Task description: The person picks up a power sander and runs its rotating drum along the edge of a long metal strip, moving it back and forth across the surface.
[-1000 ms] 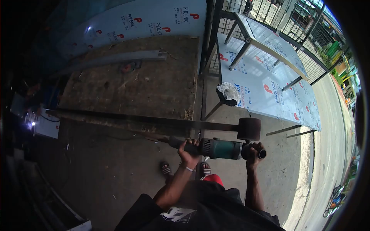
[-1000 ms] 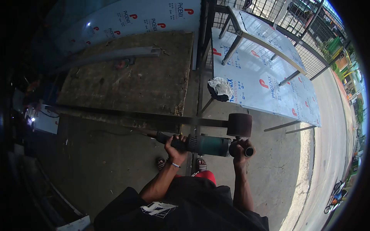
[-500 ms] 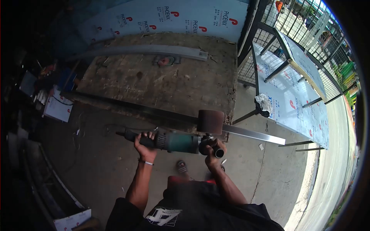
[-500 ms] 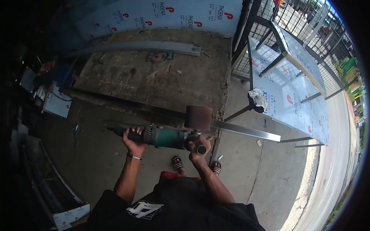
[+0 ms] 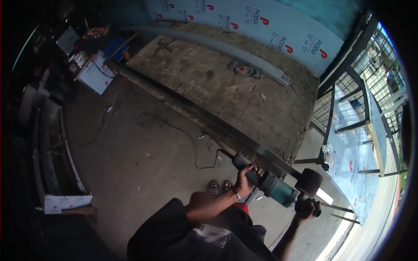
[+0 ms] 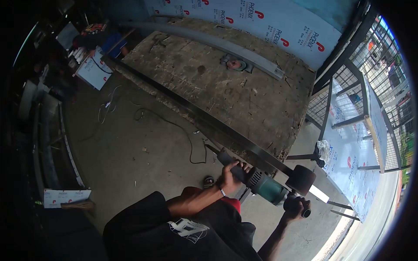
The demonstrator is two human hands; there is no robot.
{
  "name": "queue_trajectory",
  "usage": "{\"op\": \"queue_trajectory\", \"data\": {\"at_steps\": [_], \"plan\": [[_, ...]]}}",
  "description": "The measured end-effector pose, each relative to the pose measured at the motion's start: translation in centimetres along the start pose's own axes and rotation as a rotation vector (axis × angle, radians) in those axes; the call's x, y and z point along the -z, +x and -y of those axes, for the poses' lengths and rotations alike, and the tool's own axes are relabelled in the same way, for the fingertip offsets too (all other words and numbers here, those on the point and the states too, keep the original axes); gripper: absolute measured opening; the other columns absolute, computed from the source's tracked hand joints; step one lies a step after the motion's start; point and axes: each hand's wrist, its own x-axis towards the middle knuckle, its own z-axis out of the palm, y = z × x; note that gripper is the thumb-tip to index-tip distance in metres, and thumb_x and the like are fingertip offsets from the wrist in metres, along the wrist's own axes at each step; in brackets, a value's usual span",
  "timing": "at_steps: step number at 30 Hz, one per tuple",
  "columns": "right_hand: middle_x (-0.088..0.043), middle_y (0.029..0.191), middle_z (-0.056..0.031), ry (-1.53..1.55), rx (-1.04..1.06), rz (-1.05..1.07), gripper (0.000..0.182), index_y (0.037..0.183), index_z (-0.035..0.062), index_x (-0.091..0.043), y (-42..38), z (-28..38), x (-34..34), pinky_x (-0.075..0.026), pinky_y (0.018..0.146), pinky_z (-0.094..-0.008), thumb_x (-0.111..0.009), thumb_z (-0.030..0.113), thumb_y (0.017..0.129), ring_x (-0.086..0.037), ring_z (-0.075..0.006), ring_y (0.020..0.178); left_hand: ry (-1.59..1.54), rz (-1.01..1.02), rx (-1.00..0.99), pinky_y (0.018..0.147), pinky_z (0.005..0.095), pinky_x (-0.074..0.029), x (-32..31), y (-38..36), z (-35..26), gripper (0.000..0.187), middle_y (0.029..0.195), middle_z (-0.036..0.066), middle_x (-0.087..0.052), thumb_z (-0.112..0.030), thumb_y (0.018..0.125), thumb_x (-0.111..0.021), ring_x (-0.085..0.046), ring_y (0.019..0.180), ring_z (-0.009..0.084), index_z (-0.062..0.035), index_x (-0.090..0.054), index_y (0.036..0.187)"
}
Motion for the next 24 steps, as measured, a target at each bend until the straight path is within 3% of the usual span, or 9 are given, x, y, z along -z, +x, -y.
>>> {"op": "queue_trajectory", "data": {"at_steps": [1,4,9,13,15,17,18,22,24], "plan": [[-0.045,0.073,-0.0042,0.119,-0.051,0.024,0.008,0.076,0.0033,-0.046,0.3,-1.9,2.7,-0.041,0.062,-0.029,-0.053,0.008,0.075,-0.045,-0.0123,0.064,0.023,-0.023,0.027,0.082,0.0358,-0.043,-0.4,0.2,0.4,0.021,0.079,0.01,-0.047,-0.02,0.083,-0.06,-0.049,0.081,0.0242,-0.0032,-0.048,0.082],[-0.045,0.073,-0.0035,-0.124,-0.004,-0.148,0.009,0.081,0.0026,-0.047,-1.1,-0.7,0.6,-0.043,0.063,-0.0287,-0.052,0.007,0.074,-0.047,-0.0119,0.065,0.026,0.015,0.032,0.082,0.0355,-0.043,0.1,0.8,-0.3,0.021,0.077,0.009,-0.048,-0.02,0.083,-0.06,-0.049,0.079,0.0244,-0.0028,-0.049,0.081],[-0.052,0.076,-0.0052,-0.109,-0.243,-0.117,0.012,0.083,0.0051,-0.048,-4.6,0.9,-8.9,-0.044,0.066,-0.0267,-0.052,0.013,0.075,-0.051,-0.0123,0.069,0.1,-0.057,-0.068,0.088,0.0383,-0.041,-1.3,-0.4,-7.3,0.024,0.074,0.009,-0.047,-0.026,0.079,-0.062,-0.049,0.077,0.025,-0.0048,-0.05,0.078],[-0.051,0.067,-0.0037,-0.263,-0.026,0.09,0.021,0.074,0.0038,-0.05,-6.6,0.6,-19.4,-0.041,0.064,-0.0274,-0.055,0.025,0.074,-0.049,-0.0128,0.066,0.057,-0.069,-0.181,0.087,0.0376,-0.041,-0.8,-1.6,-16.4,0.026,0.073,0.008,-0.046,-0.028,0.08,-0.06,-0.047,0.077,0.0235,-0.0058,-0.049,0.074],[-0.048,0.073,-0.0018,-0.196,0.013,0.207,0.007,0.075,0.0068,-0.046,-7.8,-2.9,-22.4,-0.039,0.062,-0.0249,-0.052,0.011,0.076,-0.044,-0.01,0.066,0.065,-0.086,-0.237,0.084,0.0369,-0.041,-1.6,-2.4,-21.8,0.026,0.074,0.008,-0.045,-0.03,0.08,-0.059,-0.047,0.078,0.0233,-0.0064,-0.049,0.074],[-0.047,0.069,-0.0013,-0.183,-0.066,0.223,0.006,0.075,0.0063,-0.047,-9.2,-2.2,-29.3,-0.038,0.059,-0.0246,-0.052,0.011,0.076,-0.043,-0.0098,0.062,0.103,-0.084,-0.288,0.081,0.0356,-0.041,-3.0,-3.2,-27.7,0.027,0.075,0.007,-0.046,-0.032,0.079,-0.06,-0.046,0.078,0.0229,-0.0075,-0.049,0.073],[-0.052,0.062,-0.0027,-0.072,-0.139,0.197,0.019,0.071,0.0037,-0.048,-9.7,-0.9,-33.7,-0.038,0.05,-0.0253,-0.058,0.02,0.073,-0.045,-0.0092,0.053,0.124,-0.123,-0.309,0.079,0.0355,-0.041,-4.1,-3.8,-30.7,0.027,0.075,0.006,-0.045,-0.032,0.079,-0.06,-0.045,0.077,0.0226,-0.0079,-0.049,0.074],[-0.053,0.063,-0.0056,0.091,-0.241,0.23,0.014,0.071,0.0017,-0.047,-13.9,-4.8,-42.6,-0.038,0.05,-0.0255,-0.056,0.011,0.074,-0.046,-0.0101,0.053,0.158,-0.09,-0.436,0.072,0.0352,-0.042,-7.1,-4.9,-42.1,0.021,0.074,0.007,-0.045,-0.024,0.08,-0.059,-0.045,0.074,0.0235,-0.0074,-0.047,0.075],[-0.054,0.064,-0.0071,0.133,-0.205,0.235,0.014,0.069,0.0022,-0.045,-15.4,-6.0,-46.2,-0.039,0.052,-0.0267,-0.056,0.009,0.072,-0.047,-0.0113,0.055,0.24,-0.113,-0.496,0.073,0.033,-0.041,-7.9,-5.1,-46.4,0.026,0.073,0.006,-0.043,-0.03,0.078,-0.06,-0.045,0.072,0.0215,-0.0076,-0.047,0.074]]}}
